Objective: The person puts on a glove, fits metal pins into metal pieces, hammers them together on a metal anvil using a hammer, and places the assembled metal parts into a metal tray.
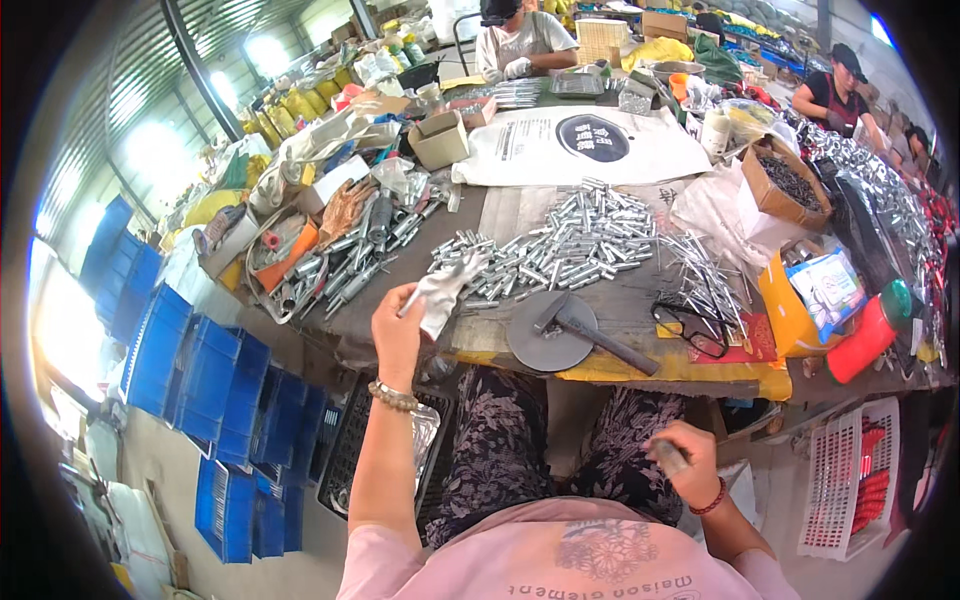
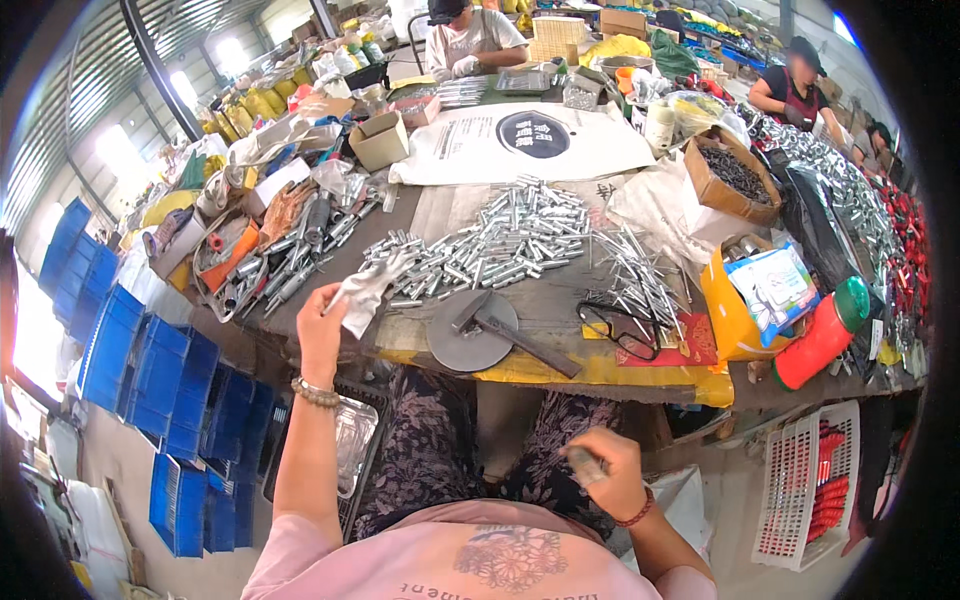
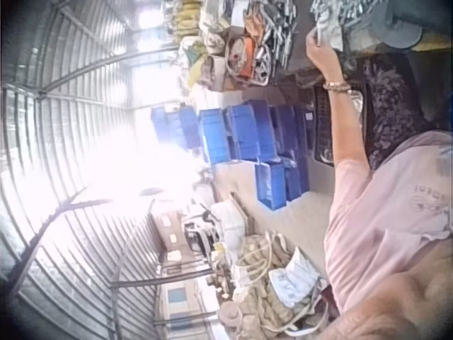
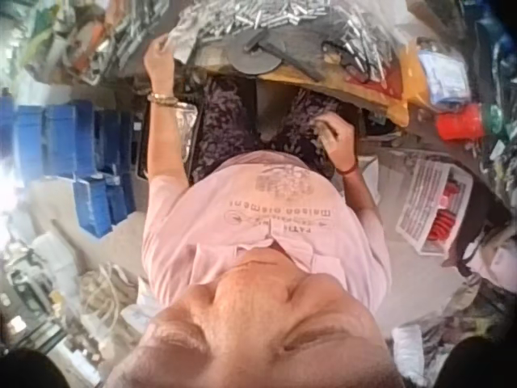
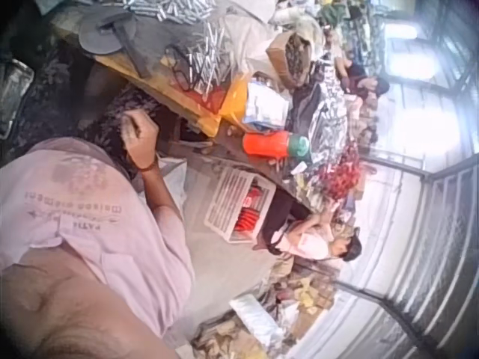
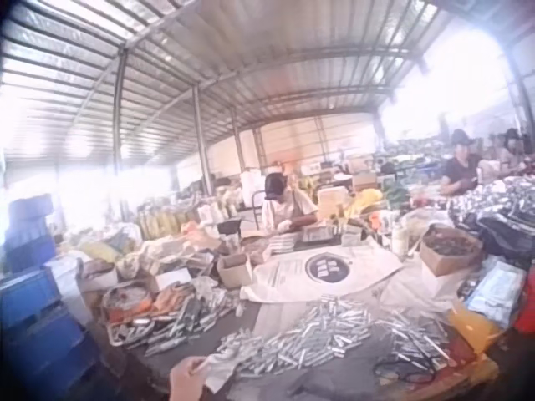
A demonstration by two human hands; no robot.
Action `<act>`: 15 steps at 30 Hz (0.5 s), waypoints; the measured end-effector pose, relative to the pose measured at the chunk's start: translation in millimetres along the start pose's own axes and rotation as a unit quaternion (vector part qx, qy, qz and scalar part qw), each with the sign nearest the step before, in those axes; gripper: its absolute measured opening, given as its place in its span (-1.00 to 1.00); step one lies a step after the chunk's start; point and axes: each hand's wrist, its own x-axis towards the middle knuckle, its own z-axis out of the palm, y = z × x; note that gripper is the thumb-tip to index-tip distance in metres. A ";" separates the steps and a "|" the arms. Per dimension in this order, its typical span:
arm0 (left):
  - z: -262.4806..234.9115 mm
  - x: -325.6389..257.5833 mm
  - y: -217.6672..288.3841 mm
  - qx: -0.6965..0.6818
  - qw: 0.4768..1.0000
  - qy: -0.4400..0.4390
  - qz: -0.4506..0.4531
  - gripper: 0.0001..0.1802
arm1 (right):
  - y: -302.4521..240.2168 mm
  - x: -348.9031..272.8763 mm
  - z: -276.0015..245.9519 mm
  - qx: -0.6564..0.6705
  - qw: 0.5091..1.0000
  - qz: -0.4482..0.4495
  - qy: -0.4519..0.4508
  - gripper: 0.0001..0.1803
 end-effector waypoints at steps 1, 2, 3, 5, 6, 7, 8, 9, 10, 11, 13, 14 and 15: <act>-1.3 2.7 1.7 -0.121 0.992 0.011 -0.037 -0.60 | -7.7 6.8 4.3 0.001 1.000 0.000 0.004 -0.83; 0.3 5.4 3.1 -0.240 0.968 0.019 -0.075 -0.64 | -16.9 12.6 6.0 0.002 1.000 -0.006 -0.026 -0.77; -1.9 7.2 -0.1 -0.271 0.958 0.013 -0.095 -0.66 | -23.2 18.8 10.1 0.003 0.998 -0.012 -0.057 -0.71; -0.3 2.1 6.6 -0.337 0.934 -0.003 -0.117 -0.66 | -30.9 30.2 21.4 0.027 0.998 0.000 -0.055 -0.70; 0.7 -0.1 7.8 -0.403 0.905 -0.015 -0.139 -0.66 | -33.8 37.1 27.7 0.049 0.997 0.012 -0.056 -0.69; 1.5 -1.4 -1.0 -0.425 0.894 -0.008 -0.138 -0.63 | -32.2 46.4 37.8 0.067 0.996 0.013 -0.056 -0.66; 0.6 -6.0 -1.9 -0.422 0.896 -0.008 -0.140 -0.63 | -40.5 59.7 47.9 0.070 0.996 0.015 -0.056 -0.66; 0.2 -12.4 -0.9 -0.432 0.893 0.023 -0.125 -0.63 | -52.9 76.9 58.7 0.069 0.995 0.027 -0.060 -0.65; -2.1 -19.6 4.0 -0.443 0.888 0.055 -0.108 -0.63 | -64.1 91.8 69.7 0.066 0.995 0.036 -0.067 -0.64; -3.3 -23.7 15.1 -0.463 0.879 0.069 -0.092 -0.60 | -68.0 104.6 81.6 0.089 0.992 0.002 -0.090 -0.64; -18.6 -24.0 -16.4 -0.554 0.825 0.071 -0.087 -0.63 | -80.1 123.6 98.8 0.207 0.950 -0.032 -0.230 -0.65; -26.1 -24.5 -25.8 -0.638 0.762 0.071 -0.084 -0.66 | -92.1 127.4 107.7 0.290 0.890 -0.066 -0.345 -0.65; -28.1 -23.0 -33.6 -0.657 0.739 0.073 -0.132 -0.71 | -100.8 130.7 115.1 0.461 0.756 -0.046 -0.462 -0.64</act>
